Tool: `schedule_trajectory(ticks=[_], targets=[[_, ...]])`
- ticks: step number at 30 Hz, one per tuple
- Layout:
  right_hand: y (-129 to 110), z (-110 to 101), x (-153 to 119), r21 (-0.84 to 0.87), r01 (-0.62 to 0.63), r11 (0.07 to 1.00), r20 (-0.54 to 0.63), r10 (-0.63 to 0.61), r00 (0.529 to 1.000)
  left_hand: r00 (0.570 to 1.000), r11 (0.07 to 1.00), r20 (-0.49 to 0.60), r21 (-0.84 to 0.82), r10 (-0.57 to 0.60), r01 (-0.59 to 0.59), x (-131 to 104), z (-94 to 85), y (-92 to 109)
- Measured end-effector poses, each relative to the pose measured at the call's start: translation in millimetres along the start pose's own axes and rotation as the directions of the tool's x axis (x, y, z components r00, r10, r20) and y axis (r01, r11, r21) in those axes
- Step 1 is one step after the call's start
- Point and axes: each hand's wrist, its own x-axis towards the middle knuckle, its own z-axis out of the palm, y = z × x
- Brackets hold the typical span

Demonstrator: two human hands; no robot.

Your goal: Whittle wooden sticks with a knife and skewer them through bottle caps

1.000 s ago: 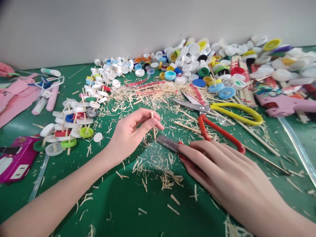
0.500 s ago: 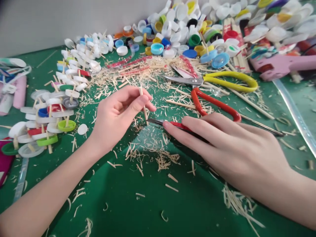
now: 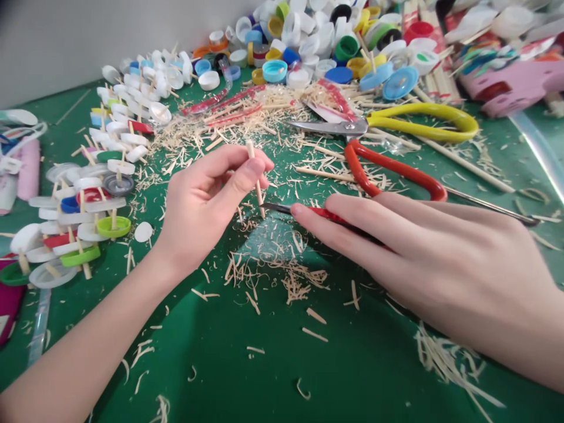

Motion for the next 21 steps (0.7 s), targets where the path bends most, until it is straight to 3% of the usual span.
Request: schedule_trajectory(ticks=[8,12,21], targets=[[1.0,-4.5,-0.3,-0.021,-0.001,1.0,0.113,0.003,0.994,1.0,1.0,-0.008,0.017,0.019,-0.019,1.3,0.2,-0.6],[-1.3,-3.9,-2.2,-0.07,0.021,0.997,0.109,-0.013,0.994,0.999,0.998,0.005,0.048,0.044,-0.044,1.5,-0.4,-0.8],[-6.1,1.5,-1.6,-0.021,-0.105,0.994,0.174,0.107,0.979,0.999,0.996,0.017,0.08,0.046,-0.047,2.5,-0.1,-1.9]])
